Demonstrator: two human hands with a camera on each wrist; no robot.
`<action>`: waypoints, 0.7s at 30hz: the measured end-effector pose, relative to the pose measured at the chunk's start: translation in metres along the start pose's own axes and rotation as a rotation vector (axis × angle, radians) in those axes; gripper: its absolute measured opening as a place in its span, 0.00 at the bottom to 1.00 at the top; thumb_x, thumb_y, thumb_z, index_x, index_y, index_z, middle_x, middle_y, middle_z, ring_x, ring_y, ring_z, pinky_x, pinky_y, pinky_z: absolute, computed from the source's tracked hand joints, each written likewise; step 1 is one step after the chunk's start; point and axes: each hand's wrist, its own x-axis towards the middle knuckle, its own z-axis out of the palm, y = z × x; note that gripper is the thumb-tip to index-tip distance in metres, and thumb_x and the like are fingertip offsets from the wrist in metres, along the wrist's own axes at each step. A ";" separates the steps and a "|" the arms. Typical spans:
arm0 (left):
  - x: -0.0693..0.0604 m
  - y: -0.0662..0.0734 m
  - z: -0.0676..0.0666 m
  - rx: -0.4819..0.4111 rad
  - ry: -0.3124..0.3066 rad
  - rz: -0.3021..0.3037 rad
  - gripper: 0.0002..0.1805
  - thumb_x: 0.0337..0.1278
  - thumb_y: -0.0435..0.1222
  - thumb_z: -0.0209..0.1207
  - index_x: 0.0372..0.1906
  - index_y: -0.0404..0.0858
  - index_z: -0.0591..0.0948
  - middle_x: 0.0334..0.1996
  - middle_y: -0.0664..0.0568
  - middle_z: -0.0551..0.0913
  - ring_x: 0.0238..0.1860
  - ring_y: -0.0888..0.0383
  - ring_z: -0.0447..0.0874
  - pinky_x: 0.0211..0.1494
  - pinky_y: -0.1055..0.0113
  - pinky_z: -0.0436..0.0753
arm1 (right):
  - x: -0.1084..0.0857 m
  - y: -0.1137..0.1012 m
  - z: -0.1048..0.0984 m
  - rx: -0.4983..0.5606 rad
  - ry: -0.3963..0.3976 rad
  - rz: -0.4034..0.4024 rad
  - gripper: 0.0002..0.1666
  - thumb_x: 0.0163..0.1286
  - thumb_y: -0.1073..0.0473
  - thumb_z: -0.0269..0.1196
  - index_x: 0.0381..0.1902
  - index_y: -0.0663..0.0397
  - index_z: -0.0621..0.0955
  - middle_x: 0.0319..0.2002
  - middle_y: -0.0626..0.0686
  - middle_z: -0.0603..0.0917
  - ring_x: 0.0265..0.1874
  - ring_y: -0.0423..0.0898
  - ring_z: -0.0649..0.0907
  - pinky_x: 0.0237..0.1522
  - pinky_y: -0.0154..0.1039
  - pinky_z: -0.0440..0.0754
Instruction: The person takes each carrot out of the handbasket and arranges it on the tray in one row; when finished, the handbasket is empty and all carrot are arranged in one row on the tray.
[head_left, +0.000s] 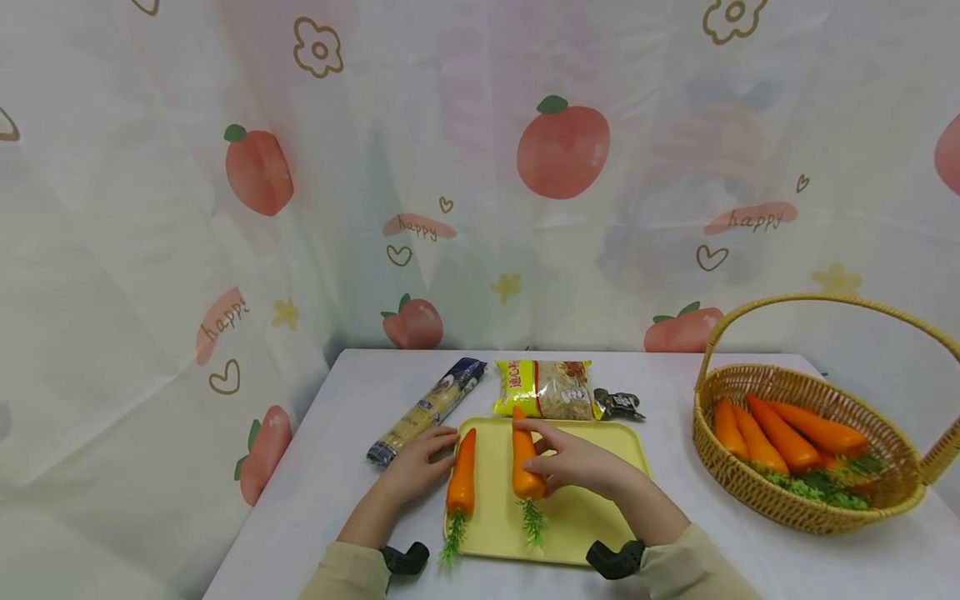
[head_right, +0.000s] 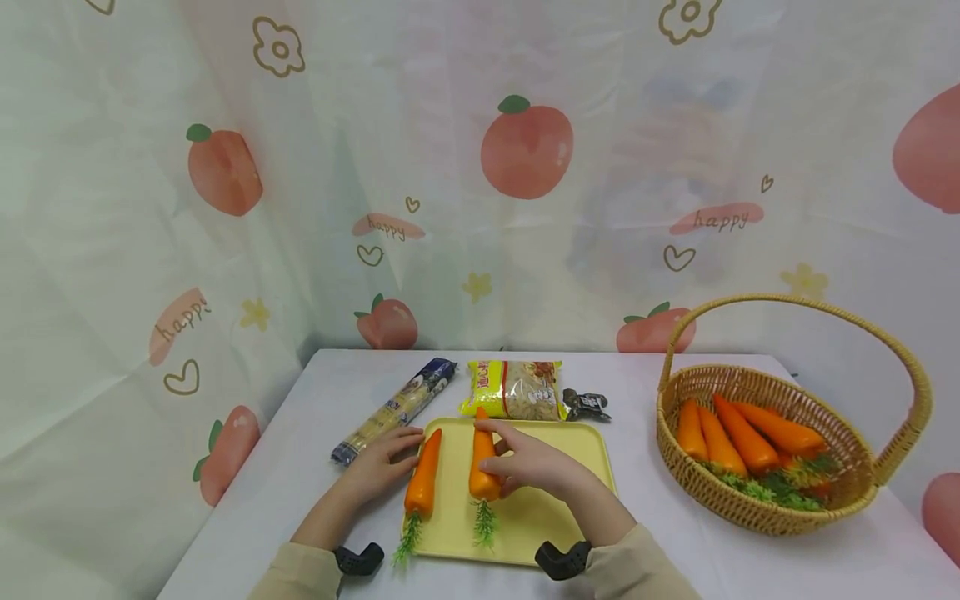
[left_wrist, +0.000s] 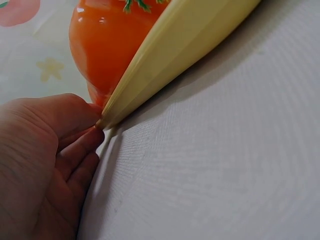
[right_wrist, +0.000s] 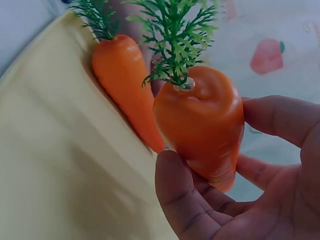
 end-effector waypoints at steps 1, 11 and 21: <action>0.000 0.000 0.000 -0.001 0.001 0.000 0.23 0.69 0.47 0.57 0.66 0.47 0.77 0.67 0.56 0.74 0.71 0.50 0.69 0.73 0.47 0.69 | 0.004 0.001 0.003 0.003 -0.008 0.004 0.41 0.71 0.53 0.63 0.77 0.46 0.59 0.56 0.65 0.72 0.38 0.50 0.84 0.40 0.48 0.88; 0.000 -0.001 0.001 0.017 0.012 0.034 0.24 0.69 0.47 0.57 0.66 0.45 0.77 0.67 0.55 0.74 0.70 0.48 0.69 0.72 0.46 0.70 | 0.029 0.007 0.026 -0.001 -0.061 0.036 0.40 0.70 0.52 0.64 0.75 0.46 0.62 0.53 0.62 0.76 0.38 0.50 0.85 0.41 0.47 0.88; -0.001 0.001 0.000 0.014 0.000 -0.001 0.23 0.69 0.47 0.57 0.66 0.48 0.77 0.67 0.57 0.73 0.71 0.50 0.68 0.73 0.47 0.68 | 0.038 0.007 0.037 -0.039 -0.061 0.092 0.38 0.69 0.52 0.64 0.74 0.44 0.64 0.47 0.59 0.79 0.31 0.48 0.83 0.36 0.45 0.87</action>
